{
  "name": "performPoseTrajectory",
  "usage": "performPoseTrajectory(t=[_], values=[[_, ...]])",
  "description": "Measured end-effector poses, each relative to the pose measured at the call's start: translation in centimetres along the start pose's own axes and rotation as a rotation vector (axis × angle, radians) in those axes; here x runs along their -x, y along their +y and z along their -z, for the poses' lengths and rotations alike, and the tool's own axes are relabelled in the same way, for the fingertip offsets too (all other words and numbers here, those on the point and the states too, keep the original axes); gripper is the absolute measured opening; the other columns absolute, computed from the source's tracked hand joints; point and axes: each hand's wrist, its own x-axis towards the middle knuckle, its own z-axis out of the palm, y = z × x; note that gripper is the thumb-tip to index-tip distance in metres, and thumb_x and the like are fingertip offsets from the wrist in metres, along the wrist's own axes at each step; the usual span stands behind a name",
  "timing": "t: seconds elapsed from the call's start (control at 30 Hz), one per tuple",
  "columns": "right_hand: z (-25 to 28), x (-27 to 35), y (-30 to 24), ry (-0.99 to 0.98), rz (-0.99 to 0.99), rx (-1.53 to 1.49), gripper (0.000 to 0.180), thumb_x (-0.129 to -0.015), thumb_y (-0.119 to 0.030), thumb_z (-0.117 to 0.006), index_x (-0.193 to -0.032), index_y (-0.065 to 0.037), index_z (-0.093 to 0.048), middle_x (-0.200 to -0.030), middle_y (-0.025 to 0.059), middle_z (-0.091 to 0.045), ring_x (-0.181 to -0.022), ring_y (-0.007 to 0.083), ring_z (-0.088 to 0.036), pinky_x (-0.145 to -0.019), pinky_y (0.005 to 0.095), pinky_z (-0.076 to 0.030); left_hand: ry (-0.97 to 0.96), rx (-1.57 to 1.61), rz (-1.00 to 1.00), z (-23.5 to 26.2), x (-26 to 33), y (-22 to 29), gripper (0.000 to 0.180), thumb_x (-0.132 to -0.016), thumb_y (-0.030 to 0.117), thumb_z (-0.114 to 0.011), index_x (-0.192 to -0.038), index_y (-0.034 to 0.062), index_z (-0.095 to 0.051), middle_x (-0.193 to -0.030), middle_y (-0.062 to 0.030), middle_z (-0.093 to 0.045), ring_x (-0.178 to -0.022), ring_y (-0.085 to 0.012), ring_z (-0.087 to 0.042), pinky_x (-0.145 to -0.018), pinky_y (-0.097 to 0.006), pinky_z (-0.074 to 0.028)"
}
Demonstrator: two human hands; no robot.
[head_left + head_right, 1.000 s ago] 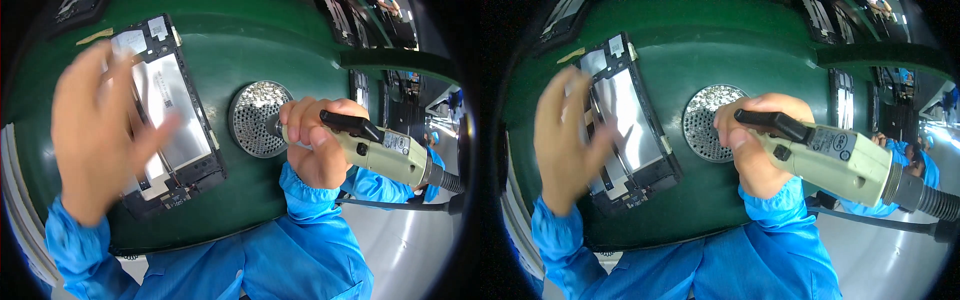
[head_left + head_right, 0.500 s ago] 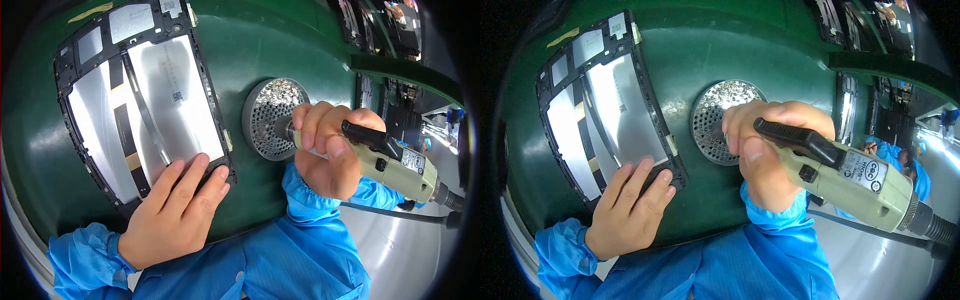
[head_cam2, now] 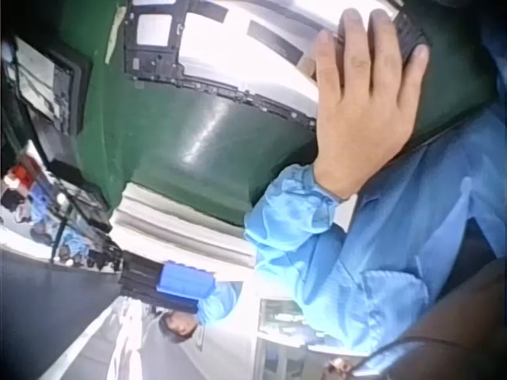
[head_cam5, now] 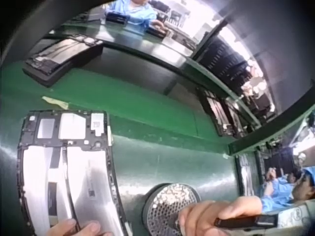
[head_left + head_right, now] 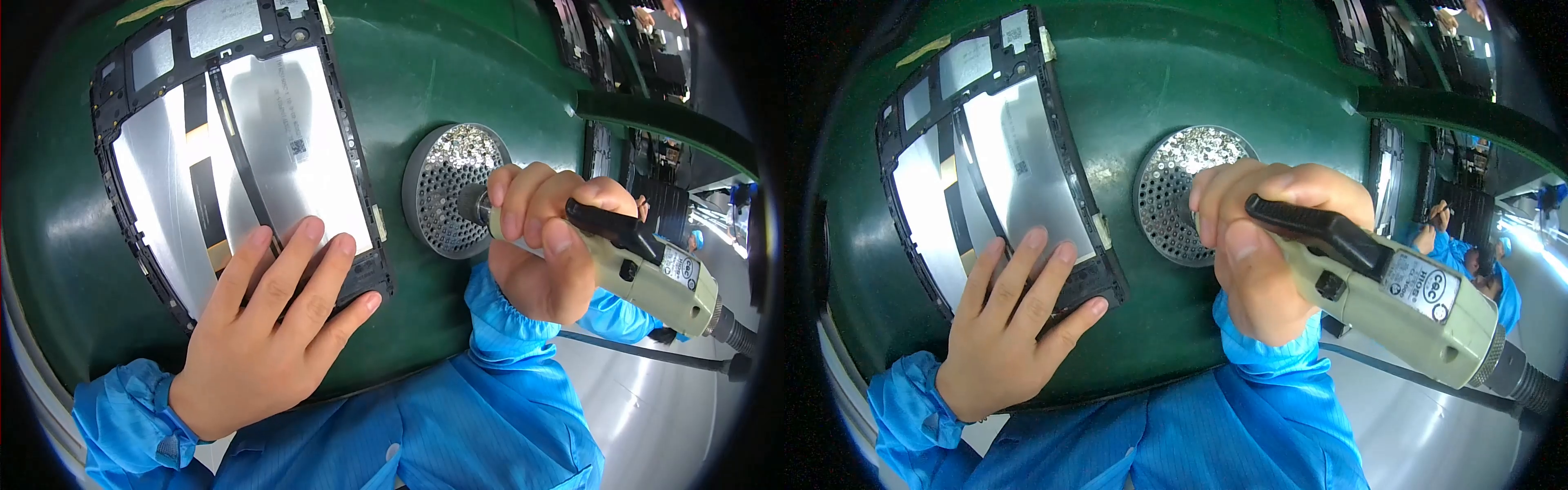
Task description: The person takes tablet frames from a conveyor shelf, aligns internal components by hand, drives screws into the frames using an electric screwdriver, and places the assembled tablet frames back onto the shelf.
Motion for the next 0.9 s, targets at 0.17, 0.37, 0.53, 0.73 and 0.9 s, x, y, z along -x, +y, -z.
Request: performPoseTrajectory(t=[0.17, 0.37, 0.53, 0.73, 0.9], values=[[-0.2, 0.3, 0.3, 0.036, 0.025, 0.041, 0.038, -0.079, -0.002, -0.060, -0.113, -0.005, -0.043, -0.068, 0.0105, -0.051, -0.058, 0.0208, -0.050, -0.060, 0.0414, -0.045, 0.013, -0.010, 0.014, -0.1, 0.3, 0.1, 0.039, -0.075, 0.013, -0.064, -0.113, 0.0245, -0.065, -0.130, -0.0156, -0.049, -0.124, -0.0367, -0.044, -0.101, -0.053, -0.036], [-0.5, 0.4, -4.2, -0.149, 0.009, 0.063, 0.036, -0.082, -0.010, -0.053, -0.118, -0.011, -0.053, -0.067, 0.0001, -0.044, -0.064, 0.0142, -0.045, -0.069, 0.0350, -0.035, 0.043, -0.054, 0.005, -0.5, 0.5, 0.1, 0.038, -0.076, 0.016, -0.059, -0.113, 0.0248, -0.064, -0.130, -0.0149, -0.049, -0.125, -0.0362, -0.044, -0.103, -0.051, -0.034], [-3.0, 2.4, -6.0, -0.173, -0.094, 0.063, 0.031, -0.081, -0.011, -0.061, -0.110, -0.012, -0.050, -0.065, 0.0008, -0.047, -0.061, 0.0149, -0.049, -0.063, 0.0328, -0.036, 0.091, -0.079, -0.010, -0.7, 0.7, -0.1, 0.035, -0.077, 0.020, -0.055, -0.111, 0.0220, -0.065, -0.130, -0.0150, -0.050, -0.124, -0.0347, -0.045, -0.103, -0.050, -0.034], [-4.0, 3.9, -4.7, -0.235, -0.075, 0.084, 0.032, -0.083, -0.012, -0.061, -0.110, -0.016, -0.046, -0.066, 0.0013, -0.048, -0.060, 0.0153, -0.051, -0.062, 0.0336, -0.040, 0.103, -0.085, -0.010, -0.9, 1.1, -0.1, 0.033, -0.077, 0.020, -0.054, -0.108, 0.0199, -0.066, -0.129, -0.0156, -0.051, -0.123, -0.0340, -0.046, -0.102, -0.050, -0.034], [-4.8, 4.2, -4.2, -0.209, -0.033, 0.056, 0.030, -0.084, -0.012, -0.058, -0.111, -0.012, -0.045, -0.067, 0.0026, -0.048, -0.060, 0.0154, -0.050, -0.060, 0.0324, -0.041, 0.133, -0.082, -0.025, -1.1, 0.8, -0.2, 0.032, -0.077, 0.020, -0.054, -0.105, 0.0193, -0.067, -0.129, -0.0155, -0.051, -0.123, -0.0338, -0.046, -0.102, -0.050, -0.034]])
